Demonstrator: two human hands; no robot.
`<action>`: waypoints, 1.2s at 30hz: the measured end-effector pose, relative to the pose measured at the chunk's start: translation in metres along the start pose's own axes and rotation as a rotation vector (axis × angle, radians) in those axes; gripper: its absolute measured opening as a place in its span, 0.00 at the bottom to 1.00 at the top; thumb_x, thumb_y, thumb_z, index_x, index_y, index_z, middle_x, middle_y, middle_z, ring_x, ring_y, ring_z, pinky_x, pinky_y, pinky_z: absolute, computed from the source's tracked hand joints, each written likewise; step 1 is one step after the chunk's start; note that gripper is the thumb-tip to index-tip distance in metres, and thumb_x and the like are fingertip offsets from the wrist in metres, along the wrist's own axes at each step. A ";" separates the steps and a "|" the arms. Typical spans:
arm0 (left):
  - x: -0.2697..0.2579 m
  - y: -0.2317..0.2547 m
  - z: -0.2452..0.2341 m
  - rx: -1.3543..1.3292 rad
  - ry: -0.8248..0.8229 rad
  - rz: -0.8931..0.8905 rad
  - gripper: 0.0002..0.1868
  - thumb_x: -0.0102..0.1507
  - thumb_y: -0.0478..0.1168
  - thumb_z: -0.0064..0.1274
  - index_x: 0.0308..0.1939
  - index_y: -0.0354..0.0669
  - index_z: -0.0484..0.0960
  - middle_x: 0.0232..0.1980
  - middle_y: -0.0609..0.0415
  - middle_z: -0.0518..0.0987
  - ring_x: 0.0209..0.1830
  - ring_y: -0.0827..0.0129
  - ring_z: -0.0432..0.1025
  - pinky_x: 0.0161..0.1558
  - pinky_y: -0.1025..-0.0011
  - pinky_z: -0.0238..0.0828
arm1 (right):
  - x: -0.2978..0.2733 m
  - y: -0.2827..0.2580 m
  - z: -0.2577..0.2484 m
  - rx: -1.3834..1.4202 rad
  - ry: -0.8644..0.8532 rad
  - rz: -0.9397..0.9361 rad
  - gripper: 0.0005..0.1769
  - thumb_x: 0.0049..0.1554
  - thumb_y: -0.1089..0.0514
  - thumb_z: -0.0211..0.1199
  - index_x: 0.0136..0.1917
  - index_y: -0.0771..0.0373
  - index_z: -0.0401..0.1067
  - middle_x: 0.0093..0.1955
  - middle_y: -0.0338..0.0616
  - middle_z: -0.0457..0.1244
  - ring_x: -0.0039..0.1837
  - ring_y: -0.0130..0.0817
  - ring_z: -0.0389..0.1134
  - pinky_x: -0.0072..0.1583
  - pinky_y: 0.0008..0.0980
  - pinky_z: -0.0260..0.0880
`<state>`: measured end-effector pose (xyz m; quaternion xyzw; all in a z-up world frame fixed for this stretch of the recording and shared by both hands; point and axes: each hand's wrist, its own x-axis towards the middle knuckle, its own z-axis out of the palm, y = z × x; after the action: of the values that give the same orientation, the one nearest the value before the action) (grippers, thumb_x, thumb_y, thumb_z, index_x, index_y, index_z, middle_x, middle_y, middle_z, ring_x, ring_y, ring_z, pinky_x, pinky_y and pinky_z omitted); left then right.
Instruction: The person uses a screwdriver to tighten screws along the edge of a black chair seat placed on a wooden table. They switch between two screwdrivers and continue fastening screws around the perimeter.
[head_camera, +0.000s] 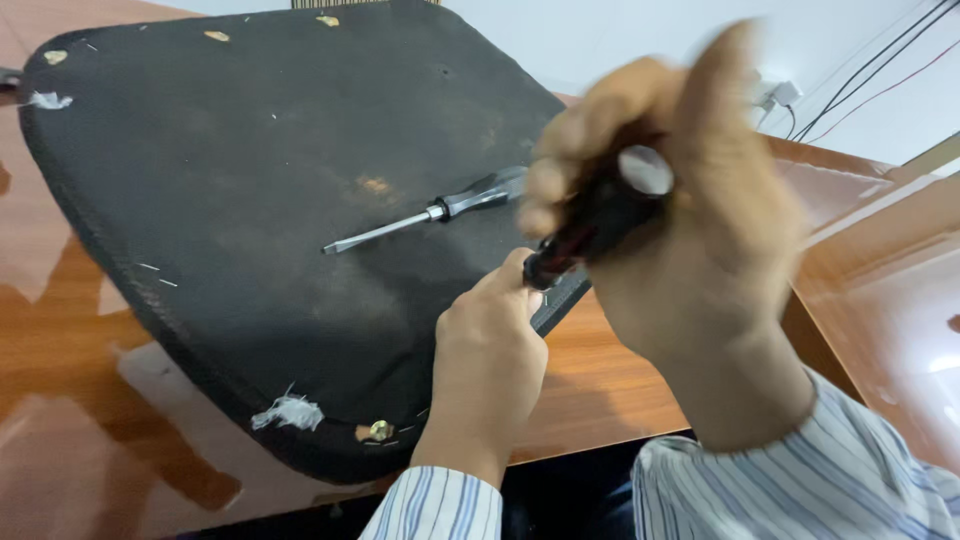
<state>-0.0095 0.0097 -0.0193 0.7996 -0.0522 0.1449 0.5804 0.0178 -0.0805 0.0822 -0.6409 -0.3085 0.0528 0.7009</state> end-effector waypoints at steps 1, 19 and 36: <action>0.000 -0.001 0.001 0.013 -0.021 -0.011 0.07 0.65 0.33 0.46 0.44 0.43 0.77 0.35 0.48 0.82 0.37 0.50 0.79 0.40 0.54 0.74 | -0.003 -0.002 -0.001 -0.067 0.068 -0.044 0.31 0.76 0.45 0.43 0.35 0.64 0.62 0.25 0.48 0.54 0.27 0.35 0.56 0.34 0.35 0.61; 0.003 0.004 0.001 0.124 -0.095 -0.077 0.08 0.69 0.37 0.41 0.45 0.43 0.77 0.33 0.51 0.82 0.34 0.56 0.80 0.37 0.60 0.76 | 0.010 -0.007 -0.022 0.085 0.110 0.085 0.20 0.70 0.56 0.44 0.37 0.64 0.63 0.26 0.43 0.56 0.29 0.34 0.54 0.35 0.32 0.58; 0.001 0.000 -0.006 -0.104 0.150 0.143 0.03 0.65 0.31 0.51 0.42 0.40 0.79 0.31 0.52 0.81 0.28 0.61 0.78 0.29 0.64 0.74 | 0.012 -0.013 0.017 -0.094 0.533 -0.101 0.18 0.67 0.53 0.53 0.37 0.61 0.64 0.32 0.43 0.59 0.36 0.36 0.63 0.41 0.37 0.67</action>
<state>-0.0097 0.0154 -0.0170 0.7497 -0.0728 0.2426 0.6115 0.0146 -0.0623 0.0981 -0.6476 -0.1468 -0.1673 0.7288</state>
